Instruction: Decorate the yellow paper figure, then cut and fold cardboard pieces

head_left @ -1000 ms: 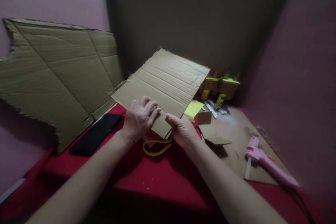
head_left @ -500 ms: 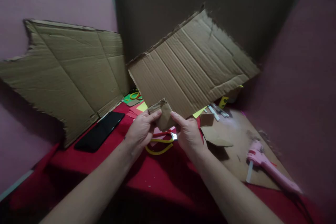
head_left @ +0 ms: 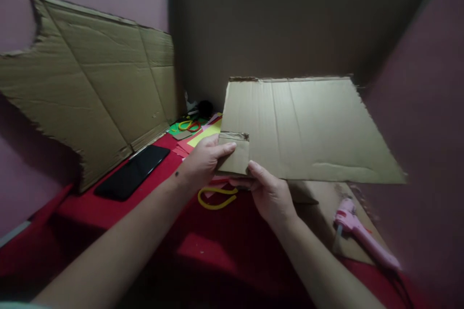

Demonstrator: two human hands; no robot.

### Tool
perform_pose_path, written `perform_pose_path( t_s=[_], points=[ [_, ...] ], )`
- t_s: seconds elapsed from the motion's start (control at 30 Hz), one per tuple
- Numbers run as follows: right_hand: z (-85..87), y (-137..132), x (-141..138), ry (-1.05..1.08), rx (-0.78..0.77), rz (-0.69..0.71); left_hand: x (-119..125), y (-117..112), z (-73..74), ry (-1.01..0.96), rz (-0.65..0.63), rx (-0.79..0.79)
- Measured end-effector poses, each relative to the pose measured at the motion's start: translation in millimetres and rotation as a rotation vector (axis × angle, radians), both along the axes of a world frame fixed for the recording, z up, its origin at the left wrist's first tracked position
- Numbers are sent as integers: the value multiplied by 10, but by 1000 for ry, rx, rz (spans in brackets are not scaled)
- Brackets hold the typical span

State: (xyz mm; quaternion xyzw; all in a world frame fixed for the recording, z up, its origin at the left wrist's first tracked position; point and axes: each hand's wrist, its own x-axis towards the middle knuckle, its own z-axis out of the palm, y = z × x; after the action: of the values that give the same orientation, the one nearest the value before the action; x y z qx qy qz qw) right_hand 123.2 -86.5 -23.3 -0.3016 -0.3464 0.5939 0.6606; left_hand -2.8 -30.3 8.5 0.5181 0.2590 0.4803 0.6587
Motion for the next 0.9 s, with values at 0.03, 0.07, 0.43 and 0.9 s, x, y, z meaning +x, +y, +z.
perform_pose_path(
  t_s=[0.03,0.07,0.43,0.9],
  points=[
    [10,-6,-9,24,2,-5,29,1,1,2,31,53],
    [22,-12,-15,48,6,-17,54,4,1,3,55,111],
    [59,-23,-83,97,-28,-146,80,44,-99,156,254,315],
    [-152,31,-35,2,-35,-23,62,140,-341,132,224,335]
  ],
)
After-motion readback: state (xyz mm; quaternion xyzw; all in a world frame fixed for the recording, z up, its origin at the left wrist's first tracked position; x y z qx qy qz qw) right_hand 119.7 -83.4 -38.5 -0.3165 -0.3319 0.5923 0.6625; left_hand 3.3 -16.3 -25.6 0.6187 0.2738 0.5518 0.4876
